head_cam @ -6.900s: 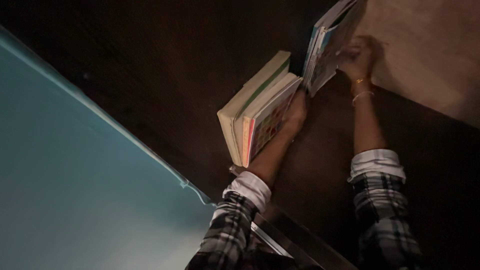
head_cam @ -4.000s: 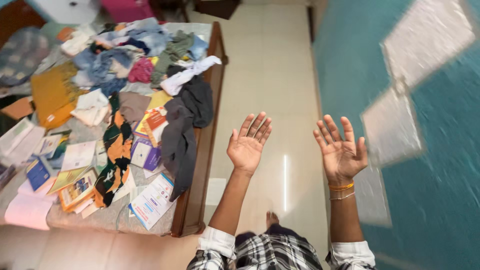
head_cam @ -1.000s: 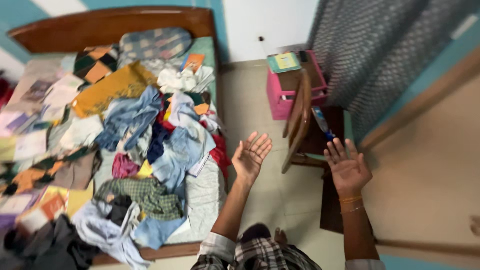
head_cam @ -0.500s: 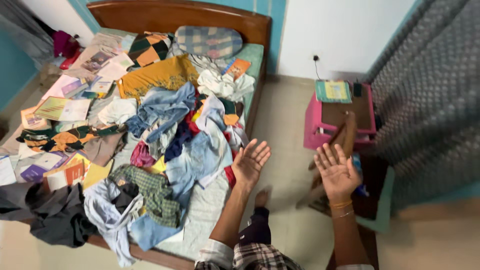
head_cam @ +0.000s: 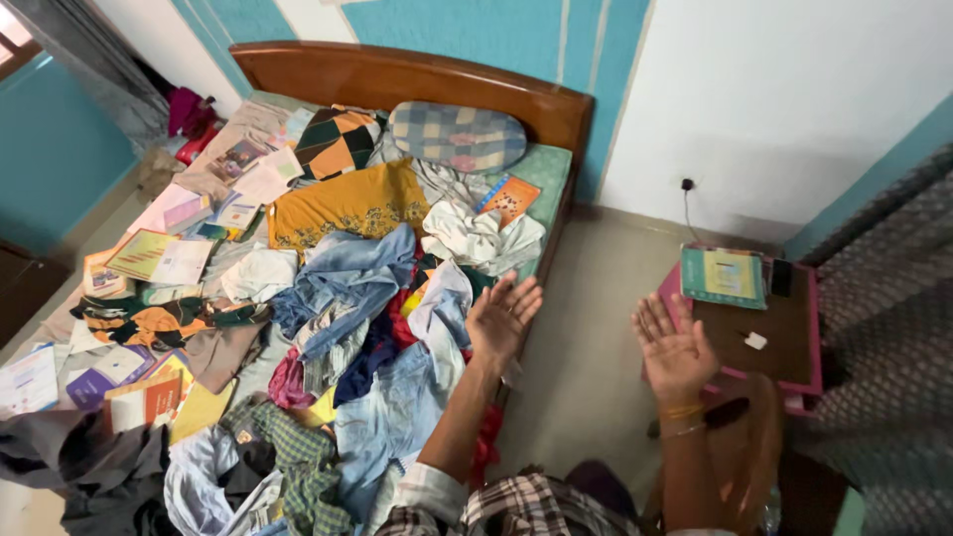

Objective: The person picks up a chemistry textbook from a cluttered bed, walks to a wooden storage shelf, and places the book on the shelf. The person then folds a white cloth and places it on the shelf. Finally, the person picks up two more books from a side table and places them on the shelf.

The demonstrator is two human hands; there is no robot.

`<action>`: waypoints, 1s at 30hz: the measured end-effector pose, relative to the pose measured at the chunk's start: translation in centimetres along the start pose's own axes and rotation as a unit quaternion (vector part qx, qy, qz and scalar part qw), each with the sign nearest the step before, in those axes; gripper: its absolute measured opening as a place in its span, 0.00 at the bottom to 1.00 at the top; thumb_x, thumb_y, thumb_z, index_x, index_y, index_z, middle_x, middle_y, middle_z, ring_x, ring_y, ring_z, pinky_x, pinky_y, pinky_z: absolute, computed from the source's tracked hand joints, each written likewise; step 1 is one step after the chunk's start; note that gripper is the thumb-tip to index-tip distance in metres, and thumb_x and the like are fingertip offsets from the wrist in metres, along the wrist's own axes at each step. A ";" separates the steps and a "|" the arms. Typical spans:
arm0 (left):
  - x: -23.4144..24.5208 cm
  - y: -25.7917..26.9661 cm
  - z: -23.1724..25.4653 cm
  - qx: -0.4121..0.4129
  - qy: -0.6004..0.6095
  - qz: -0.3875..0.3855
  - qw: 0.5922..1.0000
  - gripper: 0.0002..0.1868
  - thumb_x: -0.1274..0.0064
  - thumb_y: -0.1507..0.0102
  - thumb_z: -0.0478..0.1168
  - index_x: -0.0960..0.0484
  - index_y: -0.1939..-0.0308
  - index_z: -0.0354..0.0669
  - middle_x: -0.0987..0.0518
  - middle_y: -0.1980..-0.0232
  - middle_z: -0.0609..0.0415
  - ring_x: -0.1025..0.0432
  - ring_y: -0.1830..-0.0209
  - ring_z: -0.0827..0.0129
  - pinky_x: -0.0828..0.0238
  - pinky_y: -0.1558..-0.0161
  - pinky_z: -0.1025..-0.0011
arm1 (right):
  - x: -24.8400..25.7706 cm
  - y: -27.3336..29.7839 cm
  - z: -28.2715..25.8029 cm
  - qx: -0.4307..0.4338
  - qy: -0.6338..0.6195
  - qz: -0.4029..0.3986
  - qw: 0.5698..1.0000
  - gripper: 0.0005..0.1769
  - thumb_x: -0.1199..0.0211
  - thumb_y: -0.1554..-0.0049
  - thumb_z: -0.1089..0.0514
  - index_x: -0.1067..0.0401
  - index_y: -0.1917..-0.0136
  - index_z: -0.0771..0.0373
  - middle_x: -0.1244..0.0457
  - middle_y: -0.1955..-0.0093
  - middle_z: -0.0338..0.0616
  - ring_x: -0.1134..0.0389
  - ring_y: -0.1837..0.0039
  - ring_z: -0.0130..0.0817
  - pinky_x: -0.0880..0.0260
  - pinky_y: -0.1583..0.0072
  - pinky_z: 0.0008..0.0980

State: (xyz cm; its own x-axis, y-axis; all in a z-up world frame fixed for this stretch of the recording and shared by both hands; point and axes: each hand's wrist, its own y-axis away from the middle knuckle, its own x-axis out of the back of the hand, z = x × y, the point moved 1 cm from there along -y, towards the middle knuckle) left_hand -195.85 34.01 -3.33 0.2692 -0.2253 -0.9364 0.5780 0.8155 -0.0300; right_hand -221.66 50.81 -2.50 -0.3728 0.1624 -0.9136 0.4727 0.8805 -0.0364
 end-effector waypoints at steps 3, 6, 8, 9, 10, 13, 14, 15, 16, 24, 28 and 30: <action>0.3 -4.7 0.4 -0.006 0.007 -0.006 1.000 0.32 0.52 0.32 0.57 0.29 0.32 0.38 0.29 0.30 0.31 0.32 0.31 0.41 0.38 0.28 0.49 | 1.1 -5.9 -0.2 -0.006 -0.008 -0.006 1.000 0.31 0.49 0.33 0.45 0.39 0.23 0.61 0.46 0.20 0.60 0.49 0.18 0.57 0.55 0.19 0.57; 1.4 -9.9 -0.2 -0.017 0.015 0.014 1.000 0.32 0.52 0.32 0.57 0.29 0.32 0.39 0.29 0.30 0.31 0.32 0.31 0.41 0.38 0.28 0.49 | 2.6 -12.8 -1.4 -0.020 -0.001 0.004 1.000 0.30 0.48 0.34 0.45 0.38 0.23 0.61 0.45 0.21 0.59 0.48 0.19 0.56 0.54 0.19 0.57; 2.5 -13.4 -0.7 -0.035 0.008 0.027 0.999 0.33 0.52 0.32 0.57 0.28 0.31 0.38 0.29 0.30 0.31 0.32 0.31 0.41 0.39 0.29 0.50 | 3.9 -17.5 -2.1 -0.037 0.005 -0.012 0.999 0.30 0.48 0.33 0.45 0.38 0.23 0.60 0.45 0.21 0.58 0.48 0.19 0.56 0.54 0.19 0.57; 3.0 -15.4 -1.0 -0.050 0.004 0.024 0.998 0.33 0.53 0.32 0.57 0.28 0.31 0.38 0.29 0.30 0.31 0.32 0.31 0.41 0.39 0.28 0.49 | 4.6 -20.3 -2.5 -0.046 0.005 -0.017 0.999 0.30 0.48 0.34 0.45 0.38 0.23 0.61 0.45 0.21 0.58 0.48 0.19 0.56 0.53 0.19 0.57; 3.6 -17.1 -1.4 -0.062 0.000 0.023 0.998 0.33 0.53 0.31 0.57 0.28 0.31 0.37 0.29 0.30 0.31 0.32 0.31 0.41 0.39 0.28 0.49 | 5.3 -22.7 -2.9 -0.054 0.004 -0.020 0.998 0.31 0.47 0.34 0.45 0.38 0.23 0.61 0.44 0.21 0.59 0.47 0.19 0.56 0.52 0.19 0.56; 4.3 -23.2 -2.4 -0.091 0.015 0.041 0.995 0.32 0.53 0.31 0.58 0.29 0.32 0.38 0.29 0.31 0.31 0.32 0.31 0.40 0.39 0.28 0.47 | 6.8 -30.3 -3.8 -0.077 -0.013 -0.023 0.997 0.31 0.47 0.34 0.46 0.38 0.23 0.61 0.44 0.21 0.59 0.46 0.20 0.57 0.51 0.20 0.57; 4.0 -25.4 -3.0 -0.098 0.025 0.047 0.994 0.32 0.53 0.32 0.58 0.29 0.32 0.38 0.28 0.32 0.31 0.32 0.31 0.40 0.39 0.28 0.47 | 6.9 -32.8 -4.3 -0.083 -0.020 -0.026 0.996 0.31 0.47 0.34 0.46 0.38 0.23 0.61 0.44 0.21 0.58 0.46 0.20 0.57 0.50 0.21 0.57; 3.7 -27.4 -3.6 -0.109 0.022 0.051 0.993 0.32 0.53 0.32 0.58 0.29 0.32 0.38 0.28 0.32 0.32 0.32 0.32 0.40 0.39 0.28 0.47 | 6.9 -35.2 -4.9 -0.095 -0.009 -0.025 0.995 0.31 0.47 0.34 0.46 0.38 0.23 0.62 0.44 0.22 0.60 0.46 0.21 0.57 0.50 0.21 0.57; 3.5 -29.2 -4.0 -0.122 0.018 0.058 0.991 0.33 0.54 0.32 0.58 0.29 0.32 0.37 0.27 0.32 0.33 0.32 0.32 0.41 0.39 0.28 0.47 | 6.9 -37.4 -5.0 -0.111 0.003 -0.025 0.994 0.31 0.47 0.35 0.46 0.38 0.24 0.63 0.44 0.22 0.61 0.45 0.21 0.58 0.49 0.21 0.57; 2.2 -40.8 -4.6 -0.182 0.014 0.066 0.981 0.32 0.53 0.30 0.55 0.29 0.31 0.35 0.27 0.33 0.34 0.31 0.32 0.40 0.38 0.28 0.48 | 5.7 -53.2 -4.7 -0.205 0.018 -0.073 0.976 0.29 0.46 0.36 0.49 0.37 0.27 0.65 0.43 0.25 0.62 0.44 0.23 0.58 0.46 0.23 0.56; 4.1 -44.8 -3.9 -0.208 0.008 0.103 0.973 0.32 0.53 0.30 0.55 0.30 0.31 0.35 0.27 0.32 0.34 0.31 0.32 0.41 0.38 0.28 0.48 | 5.5 -59.4 -2.3 -0.239 0.034 -0.080 0.967 0.29 0.46 0.37 0.50 0.38 0.26 0.65 0.42 0.26 0.60 0.42 0.24 0.56 0.45 0.24 0.54; 5.9 -46.6 -3.2 -0.222 0.001 0.118 0.968 0.32 0.53 0.31 0.55 0.31 0.31 0.35 0.27 0.32 0.34 0.31 0.32 0.41 0.38 0.28 0.48 | 5.6 -62.5 -0.6 -0.261 0.045 -0.085 0.961 0.29 0.46 0.37 0.50 0.38 0.26 0.65 0.42 0.26 0.59 0.42 0.24 0.55 0.44 0.24 0.54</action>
State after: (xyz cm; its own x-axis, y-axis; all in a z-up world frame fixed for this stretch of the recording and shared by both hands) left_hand -223.72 -3.61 -8.57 0.3511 -0.0046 -0.9363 0.1135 0.9928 0.0377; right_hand -253.74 -3.04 -5.12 -0.4883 0.0144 -0.8726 -0.0565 0.9972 0.0481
